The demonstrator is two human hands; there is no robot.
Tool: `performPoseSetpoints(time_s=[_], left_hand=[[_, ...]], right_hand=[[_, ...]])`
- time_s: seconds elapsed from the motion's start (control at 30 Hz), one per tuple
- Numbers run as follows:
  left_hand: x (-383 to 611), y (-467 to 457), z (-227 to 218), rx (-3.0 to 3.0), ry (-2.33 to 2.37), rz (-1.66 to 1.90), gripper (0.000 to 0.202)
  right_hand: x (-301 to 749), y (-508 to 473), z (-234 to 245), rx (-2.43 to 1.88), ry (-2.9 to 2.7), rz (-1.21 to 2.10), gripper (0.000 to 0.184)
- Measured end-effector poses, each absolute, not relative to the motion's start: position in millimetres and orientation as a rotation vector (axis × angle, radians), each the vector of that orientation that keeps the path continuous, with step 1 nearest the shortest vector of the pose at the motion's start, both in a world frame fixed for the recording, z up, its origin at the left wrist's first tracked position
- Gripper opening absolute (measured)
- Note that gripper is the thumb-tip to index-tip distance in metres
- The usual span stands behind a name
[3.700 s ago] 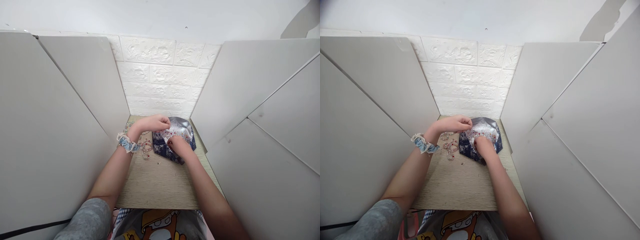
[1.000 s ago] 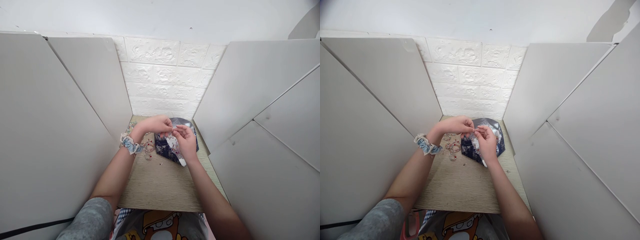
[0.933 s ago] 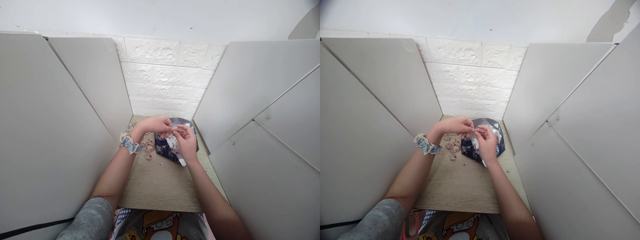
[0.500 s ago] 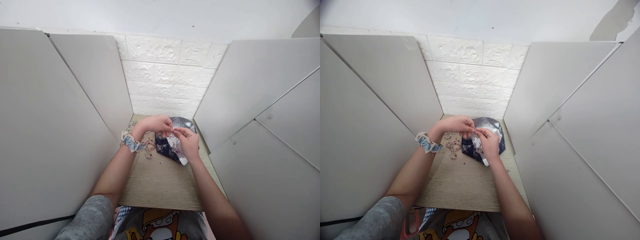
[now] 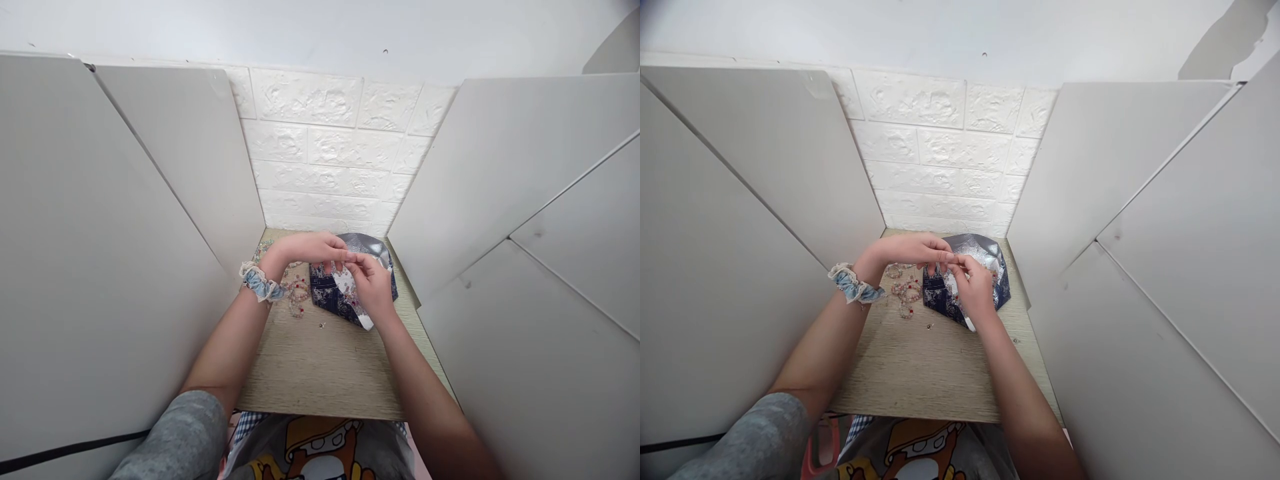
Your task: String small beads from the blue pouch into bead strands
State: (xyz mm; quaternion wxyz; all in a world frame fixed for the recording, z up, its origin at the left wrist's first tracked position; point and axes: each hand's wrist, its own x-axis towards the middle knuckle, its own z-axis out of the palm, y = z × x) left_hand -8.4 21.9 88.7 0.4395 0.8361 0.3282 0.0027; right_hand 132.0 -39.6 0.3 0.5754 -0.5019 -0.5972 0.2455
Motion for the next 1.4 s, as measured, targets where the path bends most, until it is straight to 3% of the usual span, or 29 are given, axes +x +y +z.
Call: performPoseSetpoints(time_s=[0.2,0.53,0.83,1.07,1.4], left_hand=[[-9.6,27.1,85.2,2.045,0.757,0.001,0.032],[-21.8,25.0,96.5,2.018,0.698,-0.091,0.028],[-6.0,24.3,82.2,1.899,0.59,-0.09,0.058],[-15.1,20.0,95.4,1.896,0.57,-0.009,0.028],[-40.8,22.1,105.5,1.96,0.518,0.223,0.028]], right_hand=[[130.4,-40.9,2.7,-1.079,-1.495,0.431,0.01],[136.3,-39.9,6.5,-1.103,-1.228,0.565,0.011],[129.3,-46.8,11.6,-1.121,-1.353,0.389,0.009],[134.3,-41.7,8.8,-1.03,-1.039,0.555,0.011],[161.9,-16.5,-9.4,-0.923,-0.533,0.896,0.018]])
